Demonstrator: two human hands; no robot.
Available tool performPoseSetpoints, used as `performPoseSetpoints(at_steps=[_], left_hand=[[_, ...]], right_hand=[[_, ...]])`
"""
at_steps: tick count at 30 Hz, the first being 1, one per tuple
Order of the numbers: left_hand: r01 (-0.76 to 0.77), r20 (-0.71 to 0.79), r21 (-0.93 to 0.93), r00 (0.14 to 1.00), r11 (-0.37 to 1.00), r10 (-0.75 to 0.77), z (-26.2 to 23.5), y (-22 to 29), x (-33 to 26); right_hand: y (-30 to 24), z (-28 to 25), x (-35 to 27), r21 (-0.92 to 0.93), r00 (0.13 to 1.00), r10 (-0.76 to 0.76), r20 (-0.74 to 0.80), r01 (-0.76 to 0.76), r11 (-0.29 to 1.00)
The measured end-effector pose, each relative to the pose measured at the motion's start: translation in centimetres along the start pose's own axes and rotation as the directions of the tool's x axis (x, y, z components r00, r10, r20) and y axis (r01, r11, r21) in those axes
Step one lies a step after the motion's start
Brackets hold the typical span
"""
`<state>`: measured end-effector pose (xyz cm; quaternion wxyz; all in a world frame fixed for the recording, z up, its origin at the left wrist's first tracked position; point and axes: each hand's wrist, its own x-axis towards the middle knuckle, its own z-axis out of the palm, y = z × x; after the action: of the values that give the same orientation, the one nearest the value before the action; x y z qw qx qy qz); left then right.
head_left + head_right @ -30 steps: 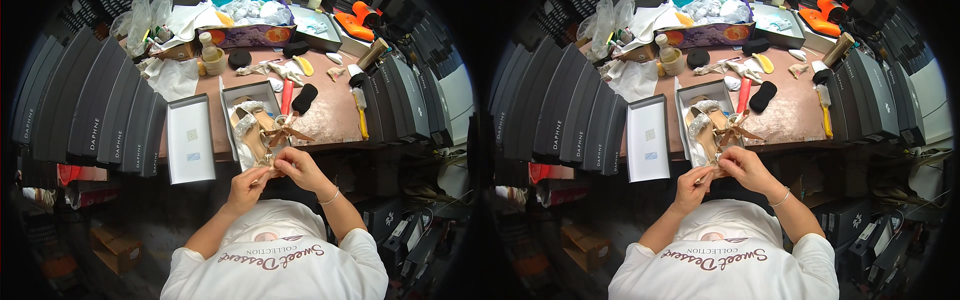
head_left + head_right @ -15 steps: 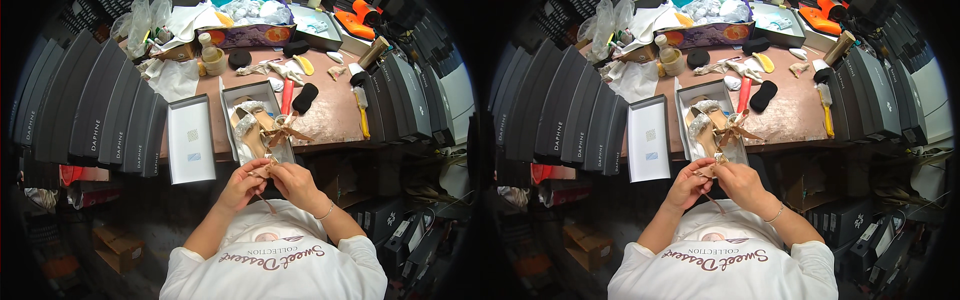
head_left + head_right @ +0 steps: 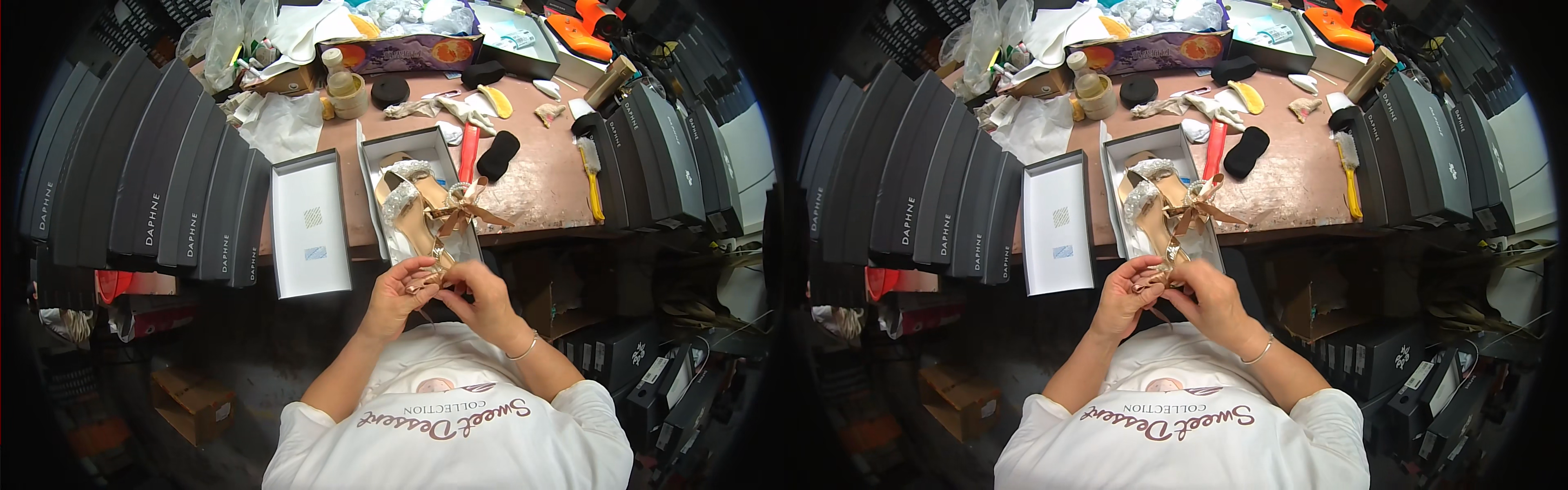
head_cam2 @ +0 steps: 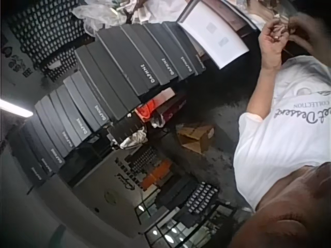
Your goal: Packing a pair of high-heeled shoes into a shoebox with protective paper.
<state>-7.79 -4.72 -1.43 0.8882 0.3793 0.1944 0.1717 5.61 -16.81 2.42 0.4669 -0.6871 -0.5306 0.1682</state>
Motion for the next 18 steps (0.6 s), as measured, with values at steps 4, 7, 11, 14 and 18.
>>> performPoseSetpoints(at_steps=[4, 7, 11, 14, 18], left_hand=[[-0.116, 0.092, 0.247, 0.991, 0.962, 0.096, -0.2, 0.7, 0.2], [-0.216, 0.17, 0.494, 0.974, 0.842, 0.15, 0.1, 1.3, 0.4], [-0.383, 0.256, 0.784, 0.916, 0.489, 0.307, 0.9, 2.0, 0.4], [-0.483, 0.326, 0.848, 0.801, 0.22, 0.503, 1.1, 1.2, 0.8], [-0.497, 0.278, 0.854, 0.686, 0.155, 0.672, 1.6, -0.4, 1.8]], right_hand=[[-0.6, -1.7, 1.5, 0.078, 0.986, 0.063, 0.153, -0.075, 0.994], [1.1, -1.1, 1.1, 0.207, 0.973, 0.12, 0.198, -0.161, 0.965], [1.9, -1.1, 0.8, 0.287, 0.959, 0.196, 0.206, -0.251, 0.925], [2.3, -0.5, 0.4, 0.359, 0.956, 0.2, 0.216, -0.269, 0.894], [3.2, 0.2, -0.3, 0.565, 0.942, 0.247, 0.226, -0.334, 0.755]])
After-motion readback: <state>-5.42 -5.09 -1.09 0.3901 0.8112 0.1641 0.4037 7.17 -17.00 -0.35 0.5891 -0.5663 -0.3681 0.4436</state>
